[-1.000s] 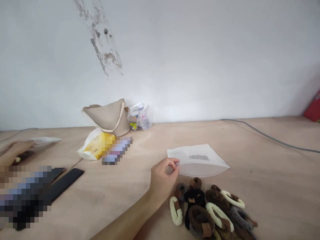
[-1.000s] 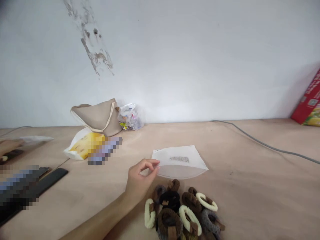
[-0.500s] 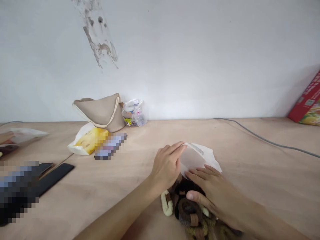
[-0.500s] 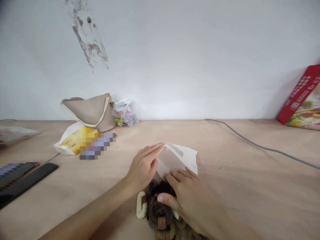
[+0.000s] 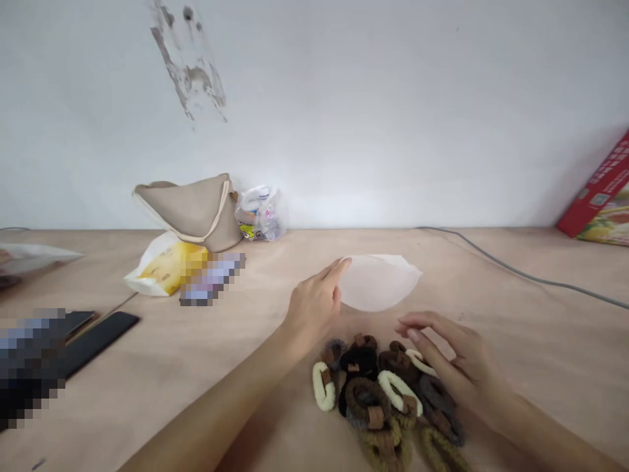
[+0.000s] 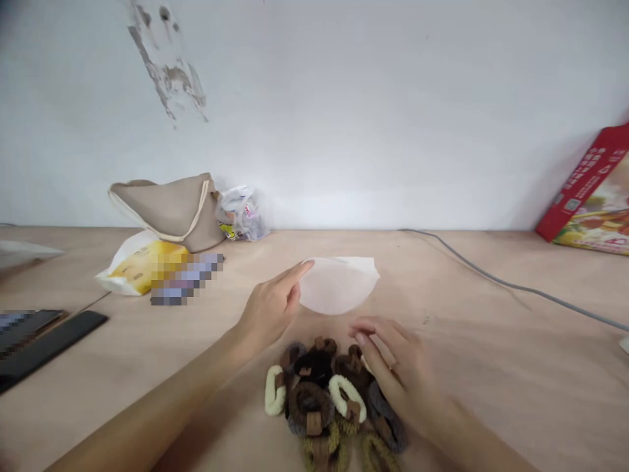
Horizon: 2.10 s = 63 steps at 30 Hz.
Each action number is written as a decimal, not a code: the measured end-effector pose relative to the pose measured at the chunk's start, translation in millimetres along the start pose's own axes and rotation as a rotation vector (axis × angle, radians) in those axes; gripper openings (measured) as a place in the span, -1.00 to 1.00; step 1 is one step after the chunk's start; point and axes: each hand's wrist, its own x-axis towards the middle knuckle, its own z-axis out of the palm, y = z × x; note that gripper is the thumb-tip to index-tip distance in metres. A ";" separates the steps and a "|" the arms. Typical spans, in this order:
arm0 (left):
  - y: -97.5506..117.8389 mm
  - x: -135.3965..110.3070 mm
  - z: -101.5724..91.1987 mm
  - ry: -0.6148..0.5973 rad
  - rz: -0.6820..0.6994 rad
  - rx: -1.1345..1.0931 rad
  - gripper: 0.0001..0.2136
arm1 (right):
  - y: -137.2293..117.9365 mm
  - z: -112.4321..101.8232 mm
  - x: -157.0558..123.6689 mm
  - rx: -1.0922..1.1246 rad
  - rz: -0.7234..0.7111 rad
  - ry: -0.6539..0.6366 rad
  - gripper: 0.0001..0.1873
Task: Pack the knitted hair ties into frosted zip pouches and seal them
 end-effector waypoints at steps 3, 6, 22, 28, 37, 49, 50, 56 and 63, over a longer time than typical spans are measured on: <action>-0.6 0.2 -1.1 -0.018 0.024 -0.040 -0.49 | 3.5 -2.3 -11.4 0.028 0.038 -0.077 -0.80; 0.4 -0.8 -1.1 -0.038 0.051 -0.083 -0.50 | 9.0 -2.4 -16.1 -0.011 0.027 -0.151 -0.79; -0.2 -11.7 5.5 0.124 0.133 -0.221 -0.60 | -5.5 -8.2 -14.1 -0.302 -0.124 -0.201 -0.73; -2.0 -16.0 6.9 0.078 0.098 -0.079 -0.60 | -8.7 -13.3 -13.0 -0.407 -0.318 -0.287 -0.64; -3.1 -18.2 11.1 0.109 0.193 -0.026 -0.59 | -8.3 -13.3 -14.1 -0.516 -0.375 -0.129 -0.72; 3.1 -21.4 14.1 0.071 0.191 -0.071 -0.60 | -8.2 -8.5 -8.6 -0.059 -0.007 0.225 -0.92; 4.4 -21.8 14.2 0.064 0.196 -0.071 -0.60 | -7.1 -6.0 -6.0 -0.004 0.054 0.228 -0.95; 7.7 -22.4 13.3 0.056 0.206 -0.075 -0.60 | 4.4 0.1 -4.7 0.050 0.125 0.122 -0.86; 6.6 -22.0 13.3 0.061 0.209 -0.078 -0.60 | -11.6 -2.6 -8.2 -0.077 0.125 0.034 -0.88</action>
